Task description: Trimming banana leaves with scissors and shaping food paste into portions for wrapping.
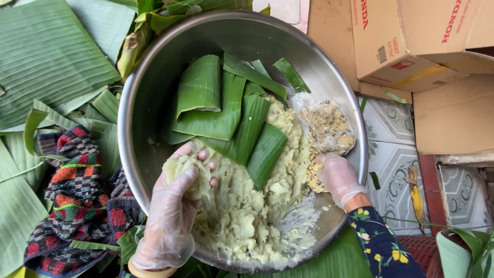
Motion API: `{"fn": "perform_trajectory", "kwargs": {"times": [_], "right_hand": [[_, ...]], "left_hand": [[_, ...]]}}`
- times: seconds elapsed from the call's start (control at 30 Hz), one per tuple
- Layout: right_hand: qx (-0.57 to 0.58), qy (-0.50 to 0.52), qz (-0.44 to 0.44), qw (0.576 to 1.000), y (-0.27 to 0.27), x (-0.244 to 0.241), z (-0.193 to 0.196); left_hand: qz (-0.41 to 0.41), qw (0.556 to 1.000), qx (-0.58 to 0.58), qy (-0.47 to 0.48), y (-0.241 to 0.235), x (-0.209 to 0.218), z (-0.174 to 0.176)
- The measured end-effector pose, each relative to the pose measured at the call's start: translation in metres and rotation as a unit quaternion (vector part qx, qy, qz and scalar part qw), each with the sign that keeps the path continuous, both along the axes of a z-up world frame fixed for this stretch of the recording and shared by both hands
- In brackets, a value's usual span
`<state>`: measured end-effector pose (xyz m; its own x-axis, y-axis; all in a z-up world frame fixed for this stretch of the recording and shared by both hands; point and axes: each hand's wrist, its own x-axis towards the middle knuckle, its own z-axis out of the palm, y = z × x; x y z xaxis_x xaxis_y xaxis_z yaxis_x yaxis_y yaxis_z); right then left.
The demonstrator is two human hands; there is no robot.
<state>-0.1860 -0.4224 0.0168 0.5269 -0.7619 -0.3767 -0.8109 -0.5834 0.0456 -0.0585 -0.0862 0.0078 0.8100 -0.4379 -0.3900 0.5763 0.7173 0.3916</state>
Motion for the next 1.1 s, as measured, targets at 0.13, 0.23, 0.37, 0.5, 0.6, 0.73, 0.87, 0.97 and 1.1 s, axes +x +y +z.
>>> {"fn": "perform_trajectory", "kwargs": {"times": [0.13,0.23,0.37,0.5,0.6,0.73,0.87,0.97,1.1], "right_hand": [[0.047,0.026,0.048,0.997,-0.017,-0.008,-0.005],[0.001,0.07,0.051,0.996,-0.017,-0.003,-0.017],[-0.031,0.051,0.007,0.998,-0.014,0.005,-0.025],[0.043,-0.004,-0.059,0.997,0.028,0.027,0.034],[0.146,-0.056,-0.169,0.973,0.071,0.045,0.067],[0.317,-0.311,0.213,0.87,0.167,0.074,0.084],[0.367,-0.256,0.236,0.863,0.222,0.112,0.039],[0.356,-0.266,0.258,0.858,0.209,0.099,0.078],[0.201,-0.322,0.318,0.869,0.226,0.099,0.045]], "left_hand": [[-0.008,1.0,-0.01,0.009,0.002,0.003,0.004],[-0.009,1.0,-0.009,0.022,0.0,0.004,0.003],[0.028,0.998,-0.025,0.053,-0.003,0.005,0.004],[0.028,0.993,0.05,0.099,0.0,0.006,0.018],[0.046,0.998,0.032,0.031,-0.002,0.003,-0.003],[-0.019,0.999,-0.009,0.05,0.004,0.005,0.01],[0.023,0.998,-0.004,0.056,-0.005,0.003,-0.023],[0.007,0.996,-0.05,0.073,0.0,0.003,-0.013],[0.002,0.994,-0.097,0.054,0.006,0.008,0.004]]}}
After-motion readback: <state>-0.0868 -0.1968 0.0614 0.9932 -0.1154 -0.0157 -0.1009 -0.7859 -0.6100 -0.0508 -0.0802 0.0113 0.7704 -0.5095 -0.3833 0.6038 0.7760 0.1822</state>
